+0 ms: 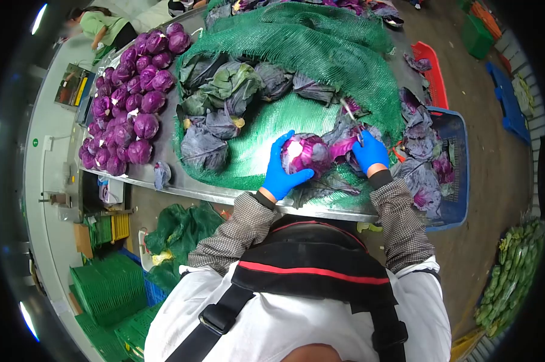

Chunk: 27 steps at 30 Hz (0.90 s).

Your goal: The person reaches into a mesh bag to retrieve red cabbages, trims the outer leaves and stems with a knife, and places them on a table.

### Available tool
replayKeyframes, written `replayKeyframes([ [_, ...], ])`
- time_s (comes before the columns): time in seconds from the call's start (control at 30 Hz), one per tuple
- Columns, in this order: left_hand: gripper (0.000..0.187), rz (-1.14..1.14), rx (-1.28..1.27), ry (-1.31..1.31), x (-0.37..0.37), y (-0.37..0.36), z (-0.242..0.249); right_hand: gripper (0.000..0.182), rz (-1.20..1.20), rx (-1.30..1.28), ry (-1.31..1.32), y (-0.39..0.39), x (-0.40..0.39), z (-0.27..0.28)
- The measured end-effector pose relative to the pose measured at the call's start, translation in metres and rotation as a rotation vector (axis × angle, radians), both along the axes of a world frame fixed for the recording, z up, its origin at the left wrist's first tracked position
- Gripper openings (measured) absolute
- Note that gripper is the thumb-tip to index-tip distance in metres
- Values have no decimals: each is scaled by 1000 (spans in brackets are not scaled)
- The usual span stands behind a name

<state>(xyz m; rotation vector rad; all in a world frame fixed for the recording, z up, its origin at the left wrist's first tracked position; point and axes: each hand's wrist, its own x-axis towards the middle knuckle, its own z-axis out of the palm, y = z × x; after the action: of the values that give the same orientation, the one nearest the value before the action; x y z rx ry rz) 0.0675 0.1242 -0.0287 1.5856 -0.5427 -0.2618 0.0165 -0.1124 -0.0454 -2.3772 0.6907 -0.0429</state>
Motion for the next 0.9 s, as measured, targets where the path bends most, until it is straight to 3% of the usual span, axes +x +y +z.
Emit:
replayKeyframes([
  [0.07,92,-51,-37,30,3,-4,4,37,35,-1,110,0,-7,17],
  [0.13,90,-78,-124,154,7,-9,5,43,9,57,37,21,-8,71],
  [0.2,89,-123,-81,152,10,-10,12,42,299,402,-412,31,-12,94],
  [0.23,88,-184,-76,182,10,-12,19,42,287,403,-414,28,-15,96],
  [0.3,87,-253,-73,209,11,-17,21,32,494,270,-316,21,-16,99],
  [0.33,85,-250,-81,235,12,-17,19,32,492,268,-318,17,-19,95],
  [0.4,83,-235,-88,263,11,-17,17,21,445,599,-409,5,-30,78],
  [0.47,77,-218,-268,511,13,-19,17,20,388,705,-487,-10,-37,69],
  [0.53,72,-263,-364,568,14,-17,7,25,59,826,-232,-33,-40,61],
  [0.6,72,-200,-666,1037,9,-21,15,31,-49,718,-245,-41,-28,45],
  [0.63,72,-228,-735,1094,10,-25,16,37,-158,609,-251,-41,-25,39],
  [0.67,72,-229,-732,1091,8,-26,20,37,-158,611,-255,-39,-25,34],
  [0.73,71,-351,-871,1185,6,-31,33,54,-96,393,-444,-11,-21,55],
  [0.83,71,-295,-805,1119,8,-33,33,78,230,190,-471,21,-22,92],
  [0.87,71,-258,-767,1077,9,-34,31,78,224,189,-473,19,-18,92],
  [0.9,71,-264,-764,1078,9,-32,29,78,200,379,-354,15,-12,93],
])
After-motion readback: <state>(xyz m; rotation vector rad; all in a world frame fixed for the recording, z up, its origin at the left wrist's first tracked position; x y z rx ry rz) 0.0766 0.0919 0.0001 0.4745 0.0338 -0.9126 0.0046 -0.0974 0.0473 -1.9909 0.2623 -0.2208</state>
